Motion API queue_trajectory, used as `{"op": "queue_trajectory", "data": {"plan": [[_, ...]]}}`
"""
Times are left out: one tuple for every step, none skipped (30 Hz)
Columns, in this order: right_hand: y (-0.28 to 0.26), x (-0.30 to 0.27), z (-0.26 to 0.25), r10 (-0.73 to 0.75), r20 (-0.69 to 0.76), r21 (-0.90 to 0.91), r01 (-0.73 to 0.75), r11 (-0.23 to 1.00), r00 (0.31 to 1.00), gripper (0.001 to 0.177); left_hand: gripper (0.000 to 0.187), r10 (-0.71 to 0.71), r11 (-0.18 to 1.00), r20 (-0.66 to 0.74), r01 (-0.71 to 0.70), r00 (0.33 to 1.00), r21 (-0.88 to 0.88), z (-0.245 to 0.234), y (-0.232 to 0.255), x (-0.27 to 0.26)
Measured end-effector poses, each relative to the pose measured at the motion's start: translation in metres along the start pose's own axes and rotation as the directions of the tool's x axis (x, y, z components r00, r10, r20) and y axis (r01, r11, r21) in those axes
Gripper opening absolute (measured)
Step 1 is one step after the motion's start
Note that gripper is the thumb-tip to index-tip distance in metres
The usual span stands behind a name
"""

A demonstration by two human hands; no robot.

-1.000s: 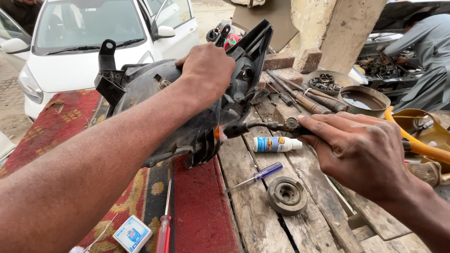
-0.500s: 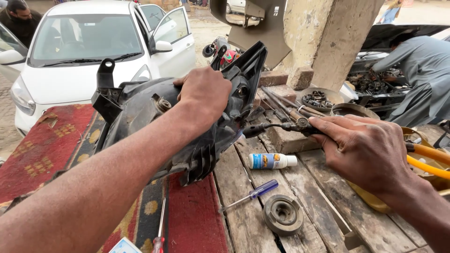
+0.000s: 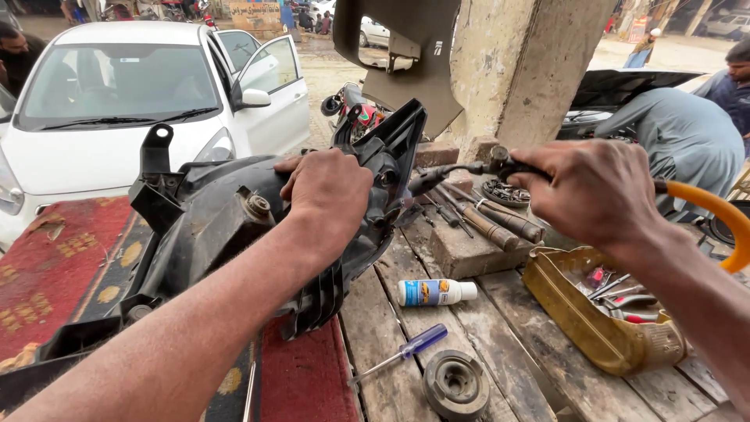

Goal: Heating the sealant on a car headlight assembly using a torch to prepare it for disassembly.

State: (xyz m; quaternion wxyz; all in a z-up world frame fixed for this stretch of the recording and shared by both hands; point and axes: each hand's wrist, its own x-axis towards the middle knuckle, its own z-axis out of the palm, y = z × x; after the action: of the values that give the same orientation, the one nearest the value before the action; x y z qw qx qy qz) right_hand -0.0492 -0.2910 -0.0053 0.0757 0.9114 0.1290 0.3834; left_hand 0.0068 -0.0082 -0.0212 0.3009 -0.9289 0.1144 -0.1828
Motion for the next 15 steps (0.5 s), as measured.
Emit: {"op": "queue_trajectory", "data": {"plan": [[0.004, 0.008, 0.0, 0.0, -0.001, -0.003, 0.0, 1.0, 1.0, 0.027, 0.021, 0.0, 1.0, -0.002, 0.0, 1.0, -0.001, -0.002, 0.0, -0.002], [0.007, 0.016, 0.0, 0.01, 0.028, -0.001, -0.01, 1.0, 1.0, 0.028, 0.021, 0.001, 1.0, 0.01, -0.001, 1.0, 0.0, -0.005, 0.0, -0.004], [0.012, 0.023, 0.001, 0.019, 0.057, 0.0, -0.019, 1.0, 0.998, 0.029, 0.022, 0.001, 1.0, 0.023, -0.001, 1.0, 0.002, -0.007, 0.0, -0.006], [0.013, 0.032, -0.001, 0.02, 0.056, -0.006, -0.019, 1.0, 0.998, 0.029, 0.022, 0.001, 1.0, 0.018, -0.001, 1.0, -0.002, -0.005, 0.002, -0.006], [0.014, 0.04, -0.002, 0.053, 0.063, -0.032, -0.051, 0.998, 0.997, 0.03, 0.024, -0.008, 1.0, 0.005, 0.008, 1.0, 0.015, -0.004, 0.004, -0.005], [0.015, 0.05, -0.005, 0.084, 0.068, -0.059, -0.08, 0.995, 0.994, 0.031, 0.027, -0.02, 0.999, -0.009, 0.021, 1.0, 0.03, -0.002, 0.006, -0.005], [0.021, 0.057, -0.004, 0.082, 0.065, -0.068, -0.077, 0.995, 0.995, 0.031, 0.027, -0.023, 0.999, -0.015, 0.023, 1.0, 0.024, -0.003, 0.008, -0.004], [0.026, 0.065, -0.002, 0.093, 0.073, -0.029, -0.091, 0.995, 0.993, 0.031, 0.027, -0.031, 0.999, -0.024, 0.032, 0.999, 0.033, -0.002, 0.009, -0.004], [0.031, 0.074, 0.0, 0.104, 0.081, 0.01, -0.105, 0.994, 0.991, 0.031, 0.027, -0.04, 0.998, -0.032, 0.041, 0.999, 0.043, -0.002, 0.01, -0.004], [0.034, 0.08, 0.001, 0.101, 0.077, 0.01, -0.102, 0.995, 0.992, 0.031, 0.027, -0.044, 0.998, -0.034, 0.046, 0.998, 0.043, -0.003, 0.01, -0.004], [0.037, 0.086, 0.002, 0.135, 0.078, -0.019, -0.134, 0.991, 0.988, 0.031, 0.027, -0.045, 0.997, -0.028, 0.046, 0.999, 0.057, -0.004, 0.011, -0.005], [0.04, 0.091, 0.004, 0.169, 0.08, -0.047, -0.165, 0.985, 0.982, 0.032, 0.028, -0.044, 0.997, -0.02, 0.045, 0.999, 0.07, -0.004, 0.012, -0.005], [0.042, 0.094, 0.003, 0.166, 0.079, -0.047, -0.162, 0.986, 0.983, 0.032, 0.028, -0.047, 0.996, -0.019, 0.049, 0.999, 0.069, -0.003, 0.012, -0.005], [0.044, 0.097, 0.003, 0.183, 0.084, -0.025, -0.182, 0.983, 0.979, 0.03, 0.029, -0.051, 0.995, -0.035, 0.054, 0.998, 0.079, -0.002, 0.013, -0.004], [0.046, 0.101, 0.003, 0.201, 0.09, -0.004, -0.201, 0.98, 0.976, 0.028, 0.029, -0.055, 0.994, -0.051, 0.06, 0.997, 0.089, -0.001, 0.014, -0.004]]}}
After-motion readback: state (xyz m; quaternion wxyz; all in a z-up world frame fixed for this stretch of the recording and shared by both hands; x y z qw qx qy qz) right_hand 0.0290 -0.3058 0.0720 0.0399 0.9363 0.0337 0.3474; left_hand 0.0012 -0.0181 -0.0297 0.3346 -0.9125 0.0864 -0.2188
